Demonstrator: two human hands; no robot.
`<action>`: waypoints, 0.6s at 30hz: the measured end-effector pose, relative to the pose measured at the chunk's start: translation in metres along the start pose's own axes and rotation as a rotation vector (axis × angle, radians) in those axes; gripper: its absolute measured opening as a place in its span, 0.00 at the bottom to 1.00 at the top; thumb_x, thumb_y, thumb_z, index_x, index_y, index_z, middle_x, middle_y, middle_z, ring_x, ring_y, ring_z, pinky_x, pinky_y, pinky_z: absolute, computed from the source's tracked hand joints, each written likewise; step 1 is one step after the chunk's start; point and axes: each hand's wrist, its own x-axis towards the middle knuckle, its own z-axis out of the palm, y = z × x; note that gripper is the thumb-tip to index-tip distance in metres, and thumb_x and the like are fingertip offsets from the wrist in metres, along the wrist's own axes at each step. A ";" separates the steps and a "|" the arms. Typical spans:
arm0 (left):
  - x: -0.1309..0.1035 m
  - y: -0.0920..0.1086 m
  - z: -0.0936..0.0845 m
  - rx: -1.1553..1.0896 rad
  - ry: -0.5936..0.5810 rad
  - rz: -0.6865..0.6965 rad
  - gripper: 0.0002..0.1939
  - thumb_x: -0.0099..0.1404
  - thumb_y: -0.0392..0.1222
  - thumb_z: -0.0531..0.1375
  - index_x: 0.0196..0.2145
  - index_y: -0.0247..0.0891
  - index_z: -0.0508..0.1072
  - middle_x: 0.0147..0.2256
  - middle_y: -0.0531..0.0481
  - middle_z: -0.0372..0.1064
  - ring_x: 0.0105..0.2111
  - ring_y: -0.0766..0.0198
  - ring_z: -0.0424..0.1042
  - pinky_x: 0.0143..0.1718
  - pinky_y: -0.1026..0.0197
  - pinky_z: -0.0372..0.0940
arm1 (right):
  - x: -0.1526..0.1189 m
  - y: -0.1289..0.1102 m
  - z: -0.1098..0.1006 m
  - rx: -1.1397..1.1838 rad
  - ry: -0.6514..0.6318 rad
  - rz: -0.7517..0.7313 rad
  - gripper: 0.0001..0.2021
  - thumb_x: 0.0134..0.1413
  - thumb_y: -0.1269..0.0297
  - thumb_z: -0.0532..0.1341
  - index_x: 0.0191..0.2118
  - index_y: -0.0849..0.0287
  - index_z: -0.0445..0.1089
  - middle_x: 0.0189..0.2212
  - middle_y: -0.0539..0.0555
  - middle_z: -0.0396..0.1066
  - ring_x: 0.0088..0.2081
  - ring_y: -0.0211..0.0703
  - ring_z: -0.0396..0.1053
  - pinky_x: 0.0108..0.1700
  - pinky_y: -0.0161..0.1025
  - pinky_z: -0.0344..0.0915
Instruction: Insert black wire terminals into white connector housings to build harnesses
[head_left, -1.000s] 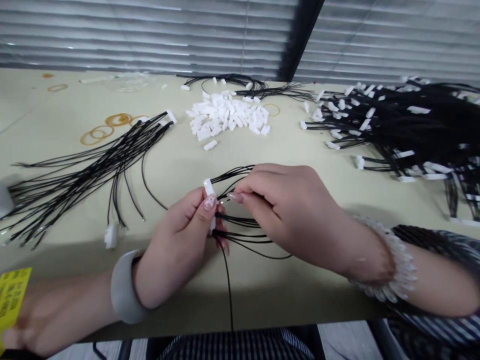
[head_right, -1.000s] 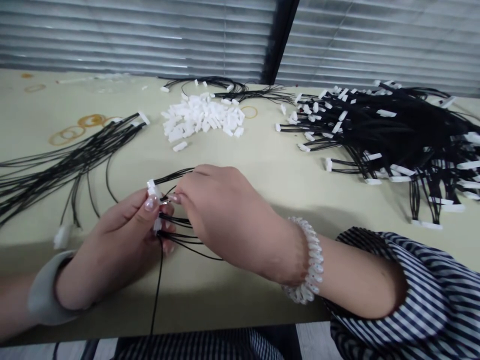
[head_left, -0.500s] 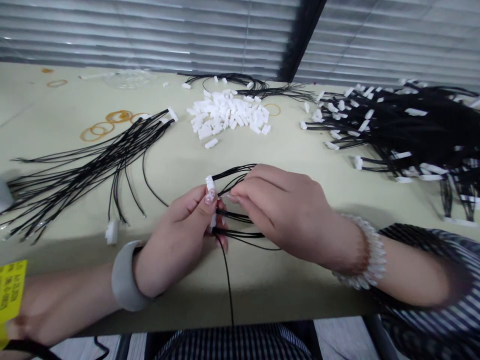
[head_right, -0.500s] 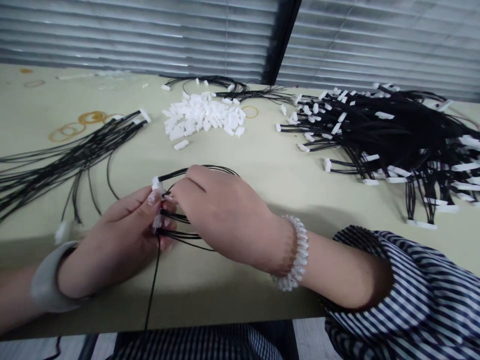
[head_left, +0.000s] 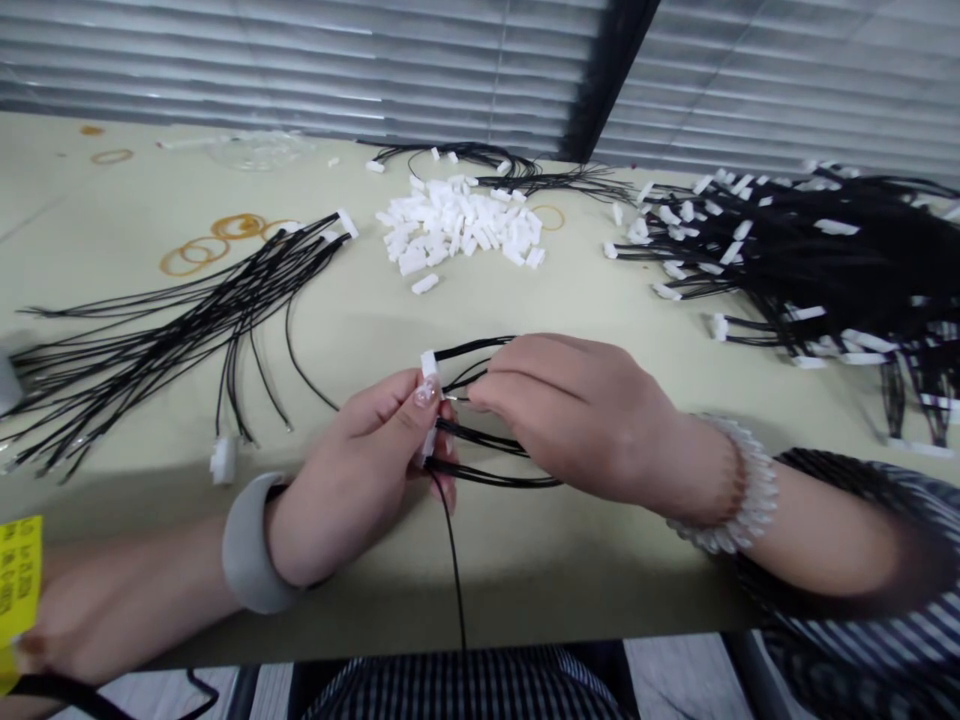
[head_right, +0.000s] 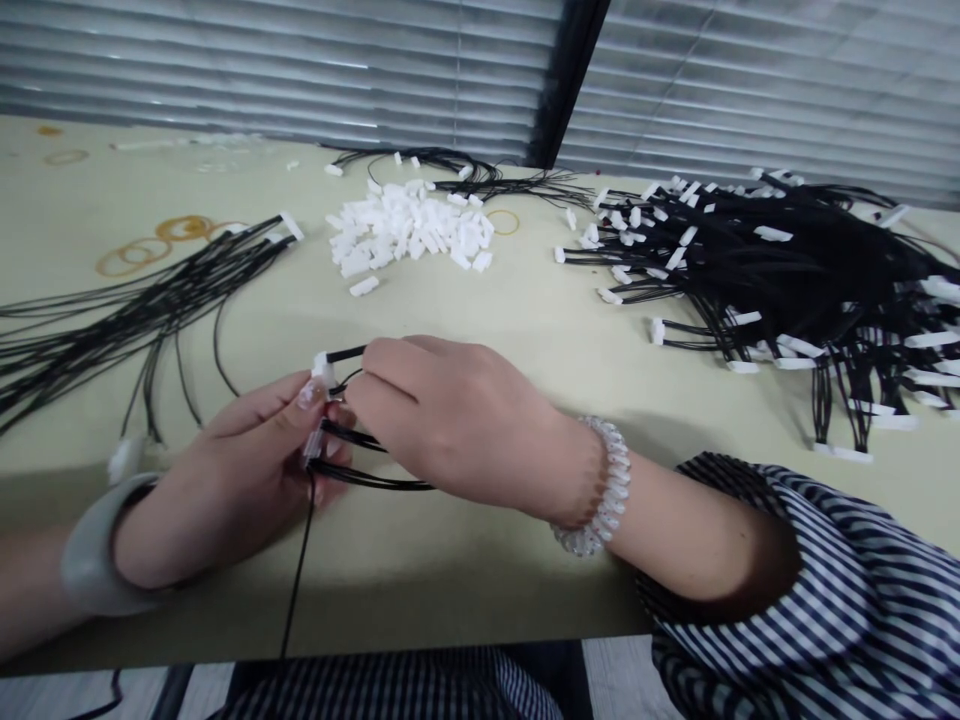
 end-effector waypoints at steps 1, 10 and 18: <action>0.000 0.000 0.000 0.007 0.006 0.002 0.11 0.57 0.46 0.60 0.25 0.36 0.66 0.22 0.54 0.61 0.18 0.72 0.60 0.16 0.70 0.62 | 0.000 -0.001 0.000 -0.002 -0.008 0.033 0.13 0.59 0.71 0.48 0.31 0.64 0.69 0.28 0.53 0.67 0.30 0.37 0.61 0.31 0.35 0.58; -0.003 -0.005 0.001 0.195 0.054 0.090 0.12 0.61 0.47 0.56 0.26 0.37 0.65 0.22 0.54 0.60 0.20 0.70 0.61 0.17 0.69 0.63 | 0.008 -0.008 -0.005 0.050 -0.125 0.247 0.12 0.56 0.70 0.50 0.28 0.64 0.67 0.24 0.52 0.62 0.26 0.36 0.58 0.26 0.36 0.51; -0.001 -0.008 -0.002 0.278 0.032 0.115 0.12 0.63 0.49 0.54 0.28 0.37 0.66 0.24 0.53 0.61 0.22 0.68 0.63 0.19 0.66 0.64 | 0.008 -0.011 -0.006 0.106 -0.098 0.295 0.14 0.57 0.69 0.48 0.28 0.65 0.68 0.23 0.52 0.62 0.26 0.35 0.58 0.27 0.35 0.52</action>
